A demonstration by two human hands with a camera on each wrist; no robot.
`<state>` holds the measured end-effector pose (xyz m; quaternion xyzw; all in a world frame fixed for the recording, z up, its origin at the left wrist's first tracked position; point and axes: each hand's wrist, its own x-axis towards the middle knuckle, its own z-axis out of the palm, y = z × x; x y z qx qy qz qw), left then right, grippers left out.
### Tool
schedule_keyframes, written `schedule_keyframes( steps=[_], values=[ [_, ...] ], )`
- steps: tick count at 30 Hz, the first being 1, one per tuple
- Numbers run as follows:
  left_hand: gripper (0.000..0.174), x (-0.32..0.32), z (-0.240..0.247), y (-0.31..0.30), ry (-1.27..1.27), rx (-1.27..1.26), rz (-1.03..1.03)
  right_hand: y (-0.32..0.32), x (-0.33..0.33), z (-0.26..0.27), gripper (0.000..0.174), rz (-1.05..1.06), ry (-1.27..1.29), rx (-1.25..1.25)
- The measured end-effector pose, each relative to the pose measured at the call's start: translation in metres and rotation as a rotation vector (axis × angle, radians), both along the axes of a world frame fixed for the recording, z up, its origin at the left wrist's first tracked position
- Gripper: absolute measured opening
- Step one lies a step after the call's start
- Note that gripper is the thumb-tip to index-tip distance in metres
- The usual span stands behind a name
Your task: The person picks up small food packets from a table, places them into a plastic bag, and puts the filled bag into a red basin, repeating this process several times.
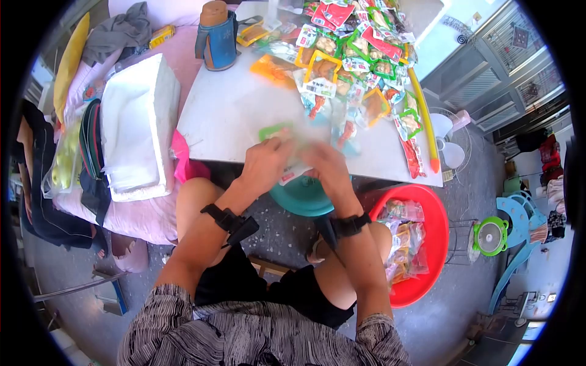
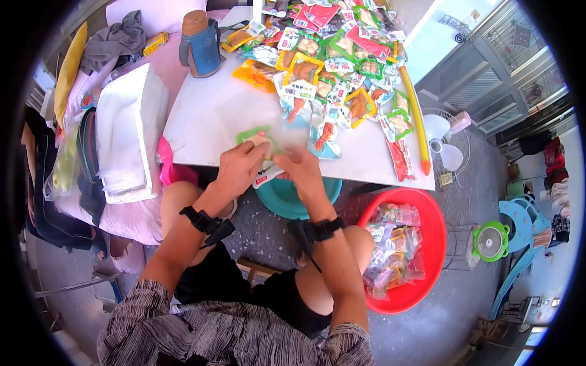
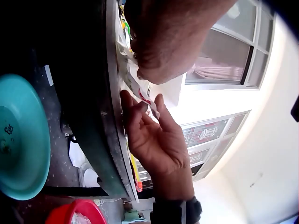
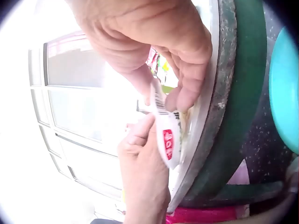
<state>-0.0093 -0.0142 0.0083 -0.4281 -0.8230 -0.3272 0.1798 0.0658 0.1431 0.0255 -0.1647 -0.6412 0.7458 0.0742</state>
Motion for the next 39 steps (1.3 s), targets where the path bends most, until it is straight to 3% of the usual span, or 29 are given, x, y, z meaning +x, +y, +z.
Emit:
schedule_keyframes(
  steps=[1, 4, 10, 13, 14, 17, 22, 25, 28, 34, 37, 39],
  values=[
    [0.029, -0.003, -0.001, 0.001, 0.005, 0.009, -0.001, -0.003, 0.004, 0.002, 0.031, -0.062, -0.001, -0.12],
    [0.033, -0.001, -0.003, 0.001, -0.023, 0.02, 0.018, -0.011, 0.021, -0.002, 0.037, -0.267, 0.003, -0.11],
    [0.033, -0.001, -0.003, 0.002, -0.083, 0.05, -0.003, -0.006, 0.023, 0.01, 0.028, 0.106, -0.424, 0.072],
    [0.035, 0.002, 0.001, 0.002, -0.048, -0.004, 0.005, -0.025, 0.014, -0.001, 0.026, 0.058, -0.182, 0.054],
    [0.036, 0.005, 0.005, 0.0, -0.009, -0.023, 0.013, -0.026, 0.011, 0.0, 0.024, 0.033, -0.084, 0.191],
    [0.04, 0.013, 0.015, -0.006, 0.077, -0.036, 0.031, -0.008, -0.002, 0.009, 0.023, 0.024, -0.088, 0.243],
    [0.044, 0.01, 0.014, -0.005, 0.054, -0.092, 0.078, -0.019, -0.01, 0.0, 0.022, 0.029, -0.111, -0.054],
    [0.048, 0.004, 0.022, -0.013, -0.128, -0.129, 0.106, -0.021, 0.0, 0.006, 0.023, 0.051, -0.205, 0.119],
    [0.055, 0.003, 0.012, -0.013, -0.015, -0.079, 0.105, -0.016, -0.002, 0.003, 0.023, 0.051, -0.19, 0.103],
    [0.065, 0.008, -0.01, -0.003, -0.087, -0.43, 0.21, -0.027, -0.026, -0.009, 0.023, -0.056, -0.035, -0.003],
    [0.066, 0.006, -0.008, -0.004, -0.05, -0.364, 0.178, -0.037, -0.034, -0.008, 0.019, -0.186, -0.072, -0.001],
    [0.066, 0.005, -0.007, -0.006, -0.087, -0.265, 0.162, -0.035, -0.029, -0.011, 0.017, -0.117, -0.046, 0.02]
  ],
)
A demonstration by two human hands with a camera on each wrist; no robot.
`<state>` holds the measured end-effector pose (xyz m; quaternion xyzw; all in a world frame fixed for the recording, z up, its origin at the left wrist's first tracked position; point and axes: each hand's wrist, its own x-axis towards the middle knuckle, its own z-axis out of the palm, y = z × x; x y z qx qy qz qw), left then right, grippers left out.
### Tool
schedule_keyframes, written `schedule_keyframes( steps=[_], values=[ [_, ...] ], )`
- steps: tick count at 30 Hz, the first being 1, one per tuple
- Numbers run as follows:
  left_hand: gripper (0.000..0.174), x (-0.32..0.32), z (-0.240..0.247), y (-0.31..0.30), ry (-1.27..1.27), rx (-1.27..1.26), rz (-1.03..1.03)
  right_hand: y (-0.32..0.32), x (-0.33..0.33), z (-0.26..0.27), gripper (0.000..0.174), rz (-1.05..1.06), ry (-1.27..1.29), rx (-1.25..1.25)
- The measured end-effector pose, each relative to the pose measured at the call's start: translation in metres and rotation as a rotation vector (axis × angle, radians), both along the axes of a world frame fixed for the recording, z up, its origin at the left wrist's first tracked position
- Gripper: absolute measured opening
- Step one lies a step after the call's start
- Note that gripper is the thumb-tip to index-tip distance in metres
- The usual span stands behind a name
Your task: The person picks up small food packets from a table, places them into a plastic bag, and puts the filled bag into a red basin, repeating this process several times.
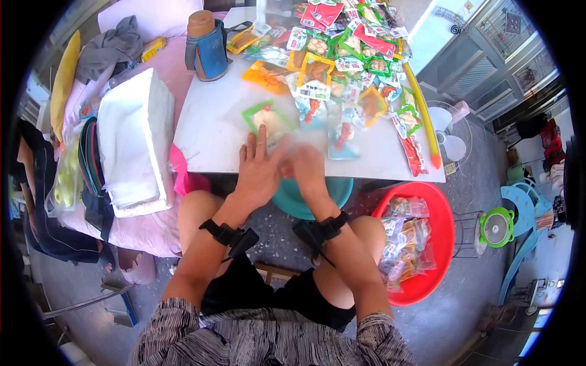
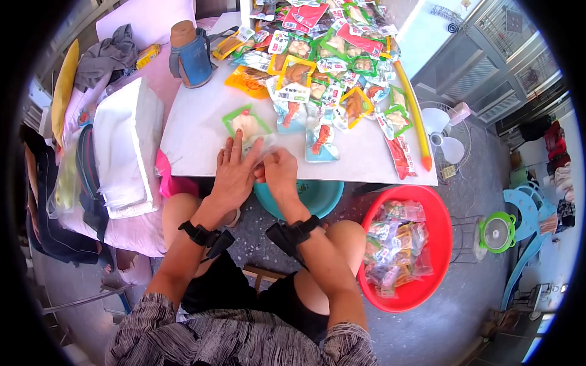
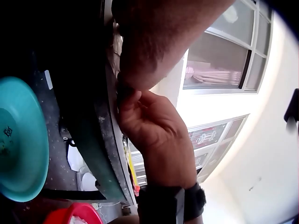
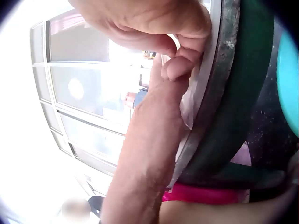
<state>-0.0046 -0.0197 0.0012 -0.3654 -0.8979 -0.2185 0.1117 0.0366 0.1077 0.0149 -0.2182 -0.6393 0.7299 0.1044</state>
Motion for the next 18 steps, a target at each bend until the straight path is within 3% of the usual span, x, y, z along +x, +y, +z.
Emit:
schedule_keyframes(
  steps=[5, 7, 13, 18],
  values=[
    [0.066, -0.001, 0.008, -0.004, -0.037, 0.051, 0.026, 0.002, 0.012, 0.004, 0.019, 0.142, -0.013, -0.001],
    [0.066, -0.001, 0.006, -0.004, 0.031, -0.057, 0.063, -0.004, 0.012, 0.002, 0.027, 0.152, 0.038, -0.059],
    [0.067, -0.002, -0.002, -0.004, -0.076, 0.026, 0.073, -0.006, 0.021, 0.017, 0.046, 0.19, 0.066, -0.228],
    [0.068, 0.001, 0.007, -0.005, -0.136, 0.042, 0.037, -0.009, 0.03, 0.015, 0.043, 0.216, 0.007, -0.202]
  ],
)
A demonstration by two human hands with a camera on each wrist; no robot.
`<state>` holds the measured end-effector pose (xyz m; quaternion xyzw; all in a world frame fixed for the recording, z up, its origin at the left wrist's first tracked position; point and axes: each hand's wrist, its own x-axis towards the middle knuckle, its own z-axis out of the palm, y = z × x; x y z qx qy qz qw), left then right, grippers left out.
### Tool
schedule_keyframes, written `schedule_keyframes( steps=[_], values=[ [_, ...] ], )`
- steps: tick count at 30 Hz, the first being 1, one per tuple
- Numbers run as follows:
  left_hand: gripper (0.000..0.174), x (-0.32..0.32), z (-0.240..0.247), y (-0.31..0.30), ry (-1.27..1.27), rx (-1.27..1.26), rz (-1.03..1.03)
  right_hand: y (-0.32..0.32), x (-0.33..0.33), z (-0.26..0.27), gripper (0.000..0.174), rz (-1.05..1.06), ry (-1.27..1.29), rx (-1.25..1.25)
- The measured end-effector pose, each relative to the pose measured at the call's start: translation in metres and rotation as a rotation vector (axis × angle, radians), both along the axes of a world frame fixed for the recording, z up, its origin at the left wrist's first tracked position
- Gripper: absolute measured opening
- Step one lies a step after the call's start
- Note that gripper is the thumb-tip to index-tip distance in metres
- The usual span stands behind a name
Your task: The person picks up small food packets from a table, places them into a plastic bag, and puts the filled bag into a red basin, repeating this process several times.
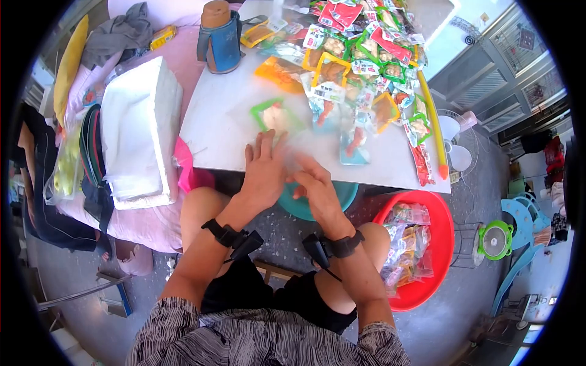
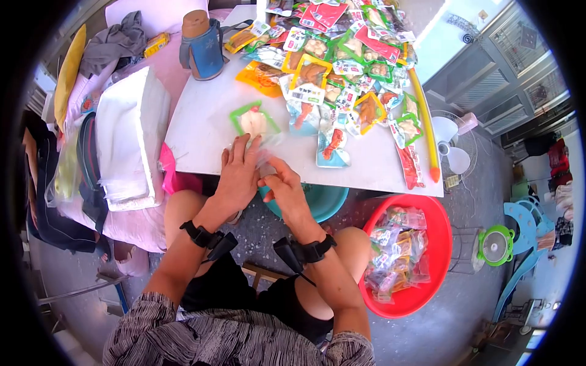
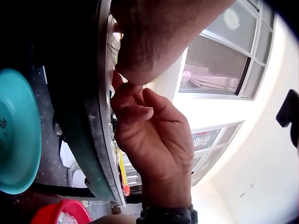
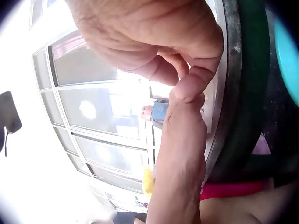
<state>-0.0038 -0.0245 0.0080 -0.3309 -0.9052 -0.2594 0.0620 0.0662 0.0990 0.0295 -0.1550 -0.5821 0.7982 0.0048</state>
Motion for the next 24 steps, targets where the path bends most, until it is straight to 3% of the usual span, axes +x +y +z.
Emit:
schedule_keyframes(
  steps=[7, 16, 20, 24],
  values=[
    [0.068, 0.001, -0.005, 0.001, 0.057, -0.136, -0.02, 0.006, -0.026, -0.012, 0.035, 0.058, 0.065, -0.018],
    [0.062, 0.0, 0.001, -0.006, -0.036, -0.023, -0.053, 0.006, -0.028, 0.0, 0.038, 0.078, 0.026, -0.108],
    [0.065, 0.001, 0.007, -0.005, 0.0, -0.076, -0.05, 0.01, -0.049, -0.014, 0.039, 0.01, 0.007, -0.127],
    [0.067, 0.001, 0.01, -0.007, 0.106, -0.103, -0.026, 0.009, -0.034, 0.003, 0.034, 0.006, 0.029, -0.048]
  ],
)
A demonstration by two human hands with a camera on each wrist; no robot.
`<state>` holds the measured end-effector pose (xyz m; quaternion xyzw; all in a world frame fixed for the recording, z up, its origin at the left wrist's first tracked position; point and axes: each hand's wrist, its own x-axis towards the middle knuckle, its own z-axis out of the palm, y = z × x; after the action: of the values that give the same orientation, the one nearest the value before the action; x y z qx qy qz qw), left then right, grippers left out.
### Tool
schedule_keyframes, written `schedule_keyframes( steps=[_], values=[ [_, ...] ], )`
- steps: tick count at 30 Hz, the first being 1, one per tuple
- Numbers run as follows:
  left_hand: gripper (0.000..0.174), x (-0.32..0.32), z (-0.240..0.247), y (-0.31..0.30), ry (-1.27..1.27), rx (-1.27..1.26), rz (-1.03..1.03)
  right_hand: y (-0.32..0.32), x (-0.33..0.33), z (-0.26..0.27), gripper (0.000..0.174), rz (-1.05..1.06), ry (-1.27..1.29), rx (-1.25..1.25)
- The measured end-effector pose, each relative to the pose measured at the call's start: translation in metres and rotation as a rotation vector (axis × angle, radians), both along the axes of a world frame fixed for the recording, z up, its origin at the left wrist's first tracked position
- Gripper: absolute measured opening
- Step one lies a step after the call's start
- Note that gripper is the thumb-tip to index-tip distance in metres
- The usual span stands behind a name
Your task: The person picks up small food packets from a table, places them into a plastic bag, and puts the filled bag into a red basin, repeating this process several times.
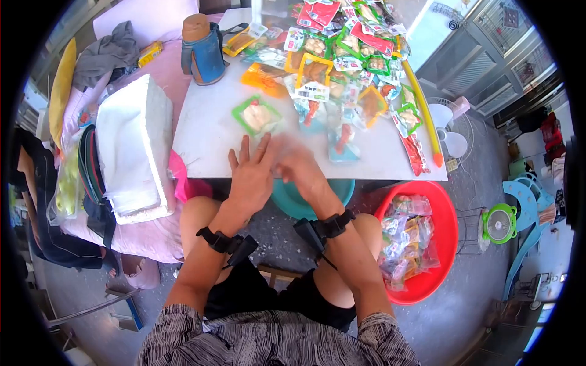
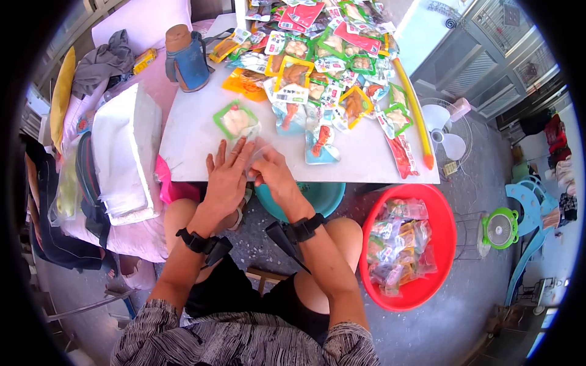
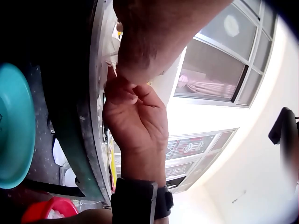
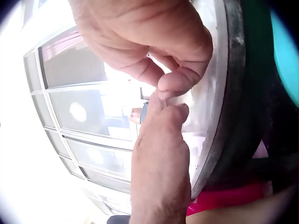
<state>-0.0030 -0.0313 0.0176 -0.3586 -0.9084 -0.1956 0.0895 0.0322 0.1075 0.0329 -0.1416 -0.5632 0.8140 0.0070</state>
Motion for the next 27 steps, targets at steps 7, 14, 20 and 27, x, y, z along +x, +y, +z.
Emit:
schedule_keyframes(
  steps=[7, 14, 20, 27],
  values=[
    [0.063, -0.01, -0.004, 0.003, -0.033, -0.01, 0.008, 0.018, 0.025, 0.01, 0.026, 0.091, 0.009, 0.416],
    [0.056, -0.008, -0.003, 0.007, 0.048, -0.189, 0.028, 0.043, 0.018, -0.009, 0.022, -0.208, 0.08, 0.615],
    [0.055, -0.007, -0.01, 0.012, 0.044, -0.079, 0.05, 0.095, 0.035, 0.031, 0.025, -0.456, -0.143, 0.582],
    [0.052, -0.007, -0.016, 0.014, 0.031, -0.062, -0.053, 0.223, 0.021, -0.032, 0.057, -0.757, -0.206, 1.391]
  ],
)
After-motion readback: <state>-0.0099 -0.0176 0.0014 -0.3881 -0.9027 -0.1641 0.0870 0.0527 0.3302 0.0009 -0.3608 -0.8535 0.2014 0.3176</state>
